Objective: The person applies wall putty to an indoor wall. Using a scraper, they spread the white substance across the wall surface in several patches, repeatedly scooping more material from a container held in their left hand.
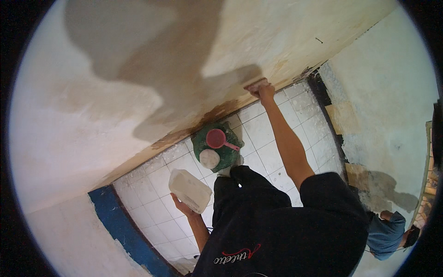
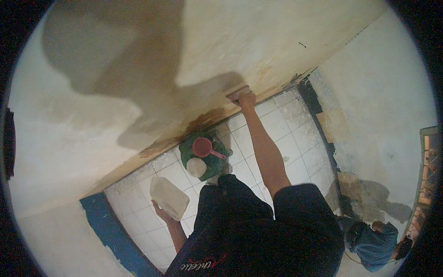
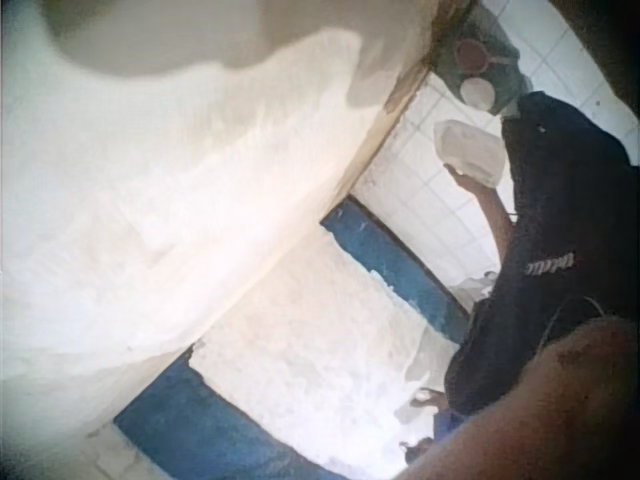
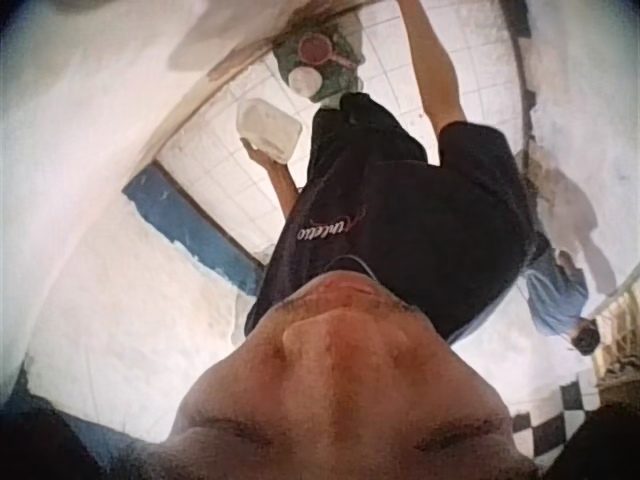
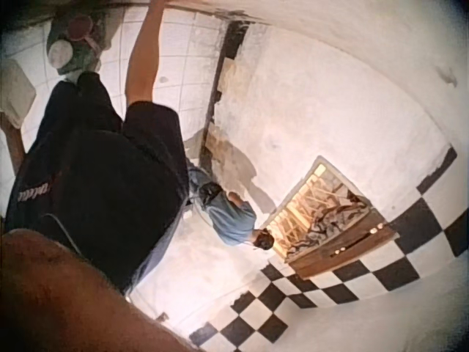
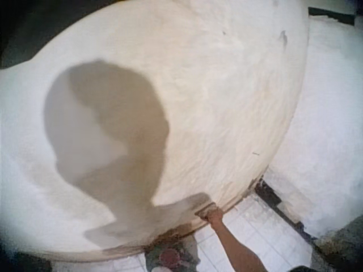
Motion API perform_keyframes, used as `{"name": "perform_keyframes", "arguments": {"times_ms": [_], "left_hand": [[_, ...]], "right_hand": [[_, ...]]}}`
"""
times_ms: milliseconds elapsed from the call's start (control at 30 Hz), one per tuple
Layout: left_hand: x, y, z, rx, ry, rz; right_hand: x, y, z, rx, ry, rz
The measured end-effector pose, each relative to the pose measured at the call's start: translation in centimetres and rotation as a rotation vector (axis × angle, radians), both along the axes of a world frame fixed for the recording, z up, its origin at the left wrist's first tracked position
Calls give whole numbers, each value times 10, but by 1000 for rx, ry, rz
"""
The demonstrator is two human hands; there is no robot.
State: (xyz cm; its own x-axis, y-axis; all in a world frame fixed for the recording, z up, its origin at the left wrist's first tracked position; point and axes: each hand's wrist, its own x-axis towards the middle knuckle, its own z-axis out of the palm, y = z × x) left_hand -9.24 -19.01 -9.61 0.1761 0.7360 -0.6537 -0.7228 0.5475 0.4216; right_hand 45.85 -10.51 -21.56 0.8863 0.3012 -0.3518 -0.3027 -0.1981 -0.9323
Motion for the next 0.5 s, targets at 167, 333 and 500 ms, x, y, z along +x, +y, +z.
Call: {"name": "perform_keyframes", "arguments": {"times_ms": [167,333,500], "left_hand": [[-10,-12,5,-1,147,7],[-5,-7,1,-29,91,-35],[0,-3,-2,-51,99,-18]], "right_hand": [[-25,57,144,361,194,174],[-48,-6,260,458,-85,58],[-48,-29,114,150,-61,1]]}}
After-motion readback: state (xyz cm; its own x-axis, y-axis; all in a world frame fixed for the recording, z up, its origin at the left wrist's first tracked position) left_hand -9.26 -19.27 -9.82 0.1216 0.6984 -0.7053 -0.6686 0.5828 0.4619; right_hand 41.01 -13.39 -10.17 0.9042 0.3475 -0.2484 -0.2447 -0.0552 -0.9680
